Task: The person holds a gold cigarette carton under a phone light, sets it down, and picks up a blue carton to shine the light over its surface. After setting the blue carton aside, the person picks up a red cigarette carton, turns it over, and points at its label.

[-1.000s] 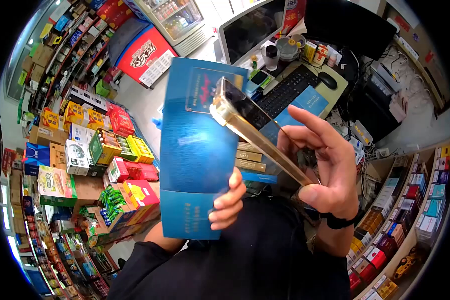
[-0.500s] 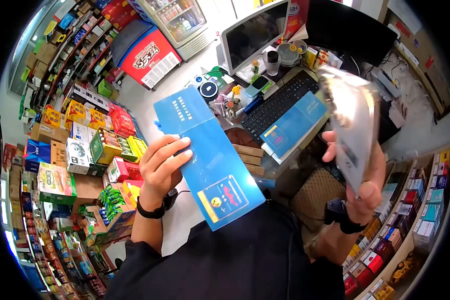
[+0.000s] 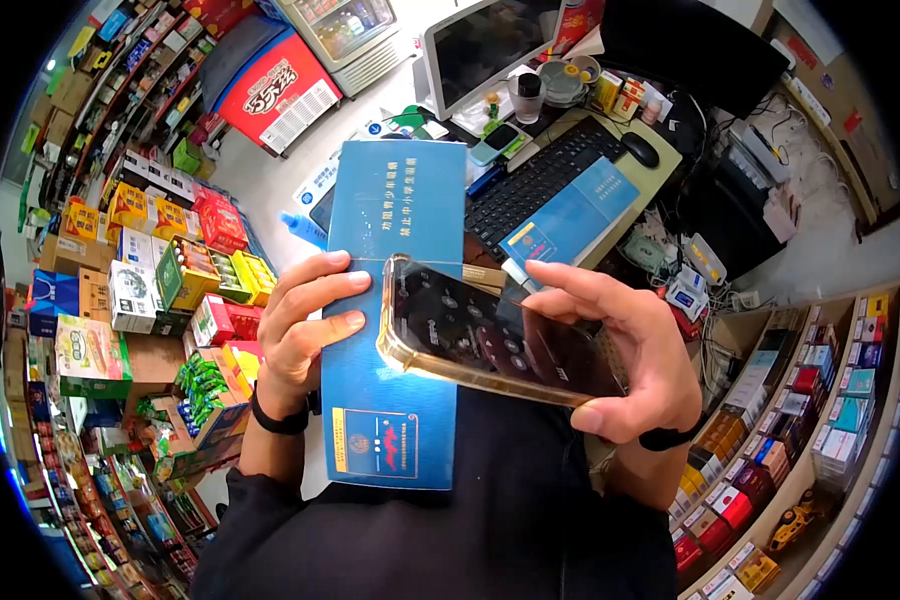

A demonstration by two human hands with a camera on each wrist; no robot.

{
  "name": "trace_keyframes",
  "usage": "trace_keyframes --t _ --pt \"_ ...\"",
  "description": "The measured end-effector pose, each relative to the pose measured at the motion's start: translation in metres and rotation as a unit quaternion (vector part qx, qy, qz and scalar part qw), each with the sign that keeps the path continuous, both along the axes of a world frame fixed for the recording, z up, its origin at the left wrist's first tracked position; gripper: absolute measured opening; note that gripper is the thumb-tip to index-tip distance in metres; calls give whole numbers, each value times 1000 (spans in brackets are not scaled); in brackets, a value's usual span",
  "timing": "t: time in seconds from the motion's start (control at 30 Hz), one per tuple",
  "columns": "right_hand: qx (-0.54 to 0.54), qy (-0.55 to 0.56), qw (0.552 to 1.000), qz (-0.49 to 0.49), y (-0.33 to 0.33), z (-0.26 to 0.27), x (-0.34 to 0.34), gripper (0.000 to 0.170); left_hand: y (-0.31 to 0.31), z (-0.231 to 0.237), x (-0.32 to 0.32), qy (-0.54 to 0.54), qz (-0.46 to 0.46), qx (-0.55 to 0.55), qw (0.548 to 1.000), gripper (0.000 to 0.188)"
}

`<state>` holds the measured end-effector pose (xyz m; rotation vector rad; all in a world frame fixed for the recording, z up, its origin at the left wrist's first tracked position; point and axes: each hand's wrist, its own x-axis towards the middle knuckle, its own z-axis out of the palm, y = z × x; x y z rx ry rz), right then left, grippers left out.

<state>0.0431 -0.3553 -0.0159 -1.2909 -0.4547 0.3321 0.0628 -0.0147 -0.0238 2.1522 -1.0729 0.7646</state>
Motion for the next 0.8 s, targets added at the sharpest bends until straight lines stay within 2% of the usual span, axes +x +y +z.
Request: trace_keyframes --t 0.13,0.33,0.8 --pt "13 -9 1000 -1 7 1 -4 107 -2 2 -4 21 -17 -13 1000 25" --pt "18 -7 1000 3 8 1 -5 108 -4 3 -7 15 -17 13 1000 27" --pt "64 -15 997 36 6 -3 0 107 -7 2 -3 2 -40 -2 999 27"
